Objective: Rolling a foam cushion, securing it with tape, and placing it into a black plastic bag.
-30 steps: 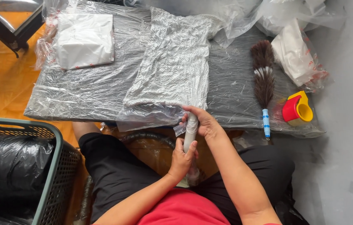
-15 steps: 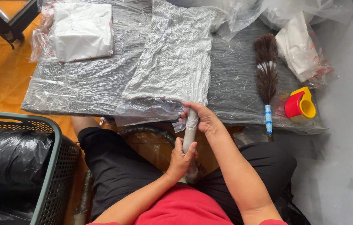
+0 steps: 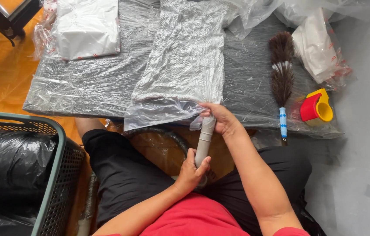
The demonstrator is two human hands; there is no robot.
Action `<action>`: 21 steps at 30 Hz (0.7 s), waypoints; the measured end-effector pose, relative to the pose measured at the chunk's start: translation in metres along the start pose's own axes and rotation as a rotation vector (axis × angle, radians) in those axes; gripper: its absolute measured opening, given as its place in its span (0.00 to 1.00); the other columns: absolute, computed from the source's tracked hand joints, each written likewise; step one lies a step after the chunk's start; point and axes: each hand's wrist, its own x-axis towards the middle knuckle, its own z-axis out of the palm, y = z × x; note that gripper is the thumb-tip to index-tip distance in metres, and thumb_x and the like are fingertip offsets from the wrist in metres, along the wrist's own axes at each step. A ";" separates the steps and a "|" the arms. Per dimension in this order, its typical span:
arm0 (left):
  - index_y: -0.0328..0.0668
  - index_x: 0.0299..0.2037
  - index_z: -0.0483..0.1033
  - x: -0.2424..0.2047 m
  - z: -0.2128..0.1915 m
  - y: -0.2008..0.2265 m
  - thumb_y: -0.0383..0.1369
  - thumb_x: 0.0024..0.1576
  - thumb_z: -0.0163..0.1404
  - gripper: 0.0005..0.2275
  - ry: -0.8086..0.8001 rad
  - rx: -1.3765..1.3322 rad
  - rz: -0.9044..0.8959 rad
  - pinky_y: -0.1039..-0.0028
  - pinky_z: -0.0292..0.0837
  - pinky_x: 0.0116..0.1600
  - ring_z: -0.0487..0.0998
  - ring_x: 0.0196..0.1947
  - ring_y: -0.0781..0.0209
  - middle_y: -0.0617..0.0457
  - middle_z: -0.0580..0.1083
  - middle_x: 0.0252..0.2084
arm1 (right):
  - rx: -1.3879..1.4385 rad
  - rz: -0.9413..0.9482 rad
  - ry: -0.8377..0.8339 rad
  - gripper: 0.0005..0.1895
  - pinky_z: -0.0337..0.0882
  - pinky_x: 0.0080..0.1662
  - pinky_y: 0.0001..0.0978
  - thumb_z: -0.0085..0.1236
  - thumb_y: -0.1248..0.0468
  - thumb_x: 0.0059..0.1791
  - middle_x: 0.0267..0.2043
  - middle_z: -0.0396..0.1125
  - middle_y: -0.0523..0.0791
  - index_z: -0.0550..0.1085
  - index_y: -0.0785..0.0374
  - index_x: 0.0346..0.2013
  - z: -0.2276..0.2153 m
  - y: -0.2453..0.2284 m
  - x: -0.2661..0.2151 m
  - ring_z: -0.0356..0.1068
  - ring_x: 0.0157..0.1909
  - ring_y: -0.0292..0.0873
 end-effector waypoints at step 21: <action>0.43 0.50 0.69 -0.020 -0.043 -0.022 0.43 0.60 0.50 0.15 -0.174 0.032 -0.018 0.70 0.76 0.43 0.82 0.36 0.57 0.51 0.81 0.41 | -0.334 -0.051 0.168 0.05 0.48 0.21 0.20 0.52 0.66 0.54 0.24 0.56 0.41 0.65 0.64 0.38 0.006 -0.032 -0.020 0.48 0.20 0.30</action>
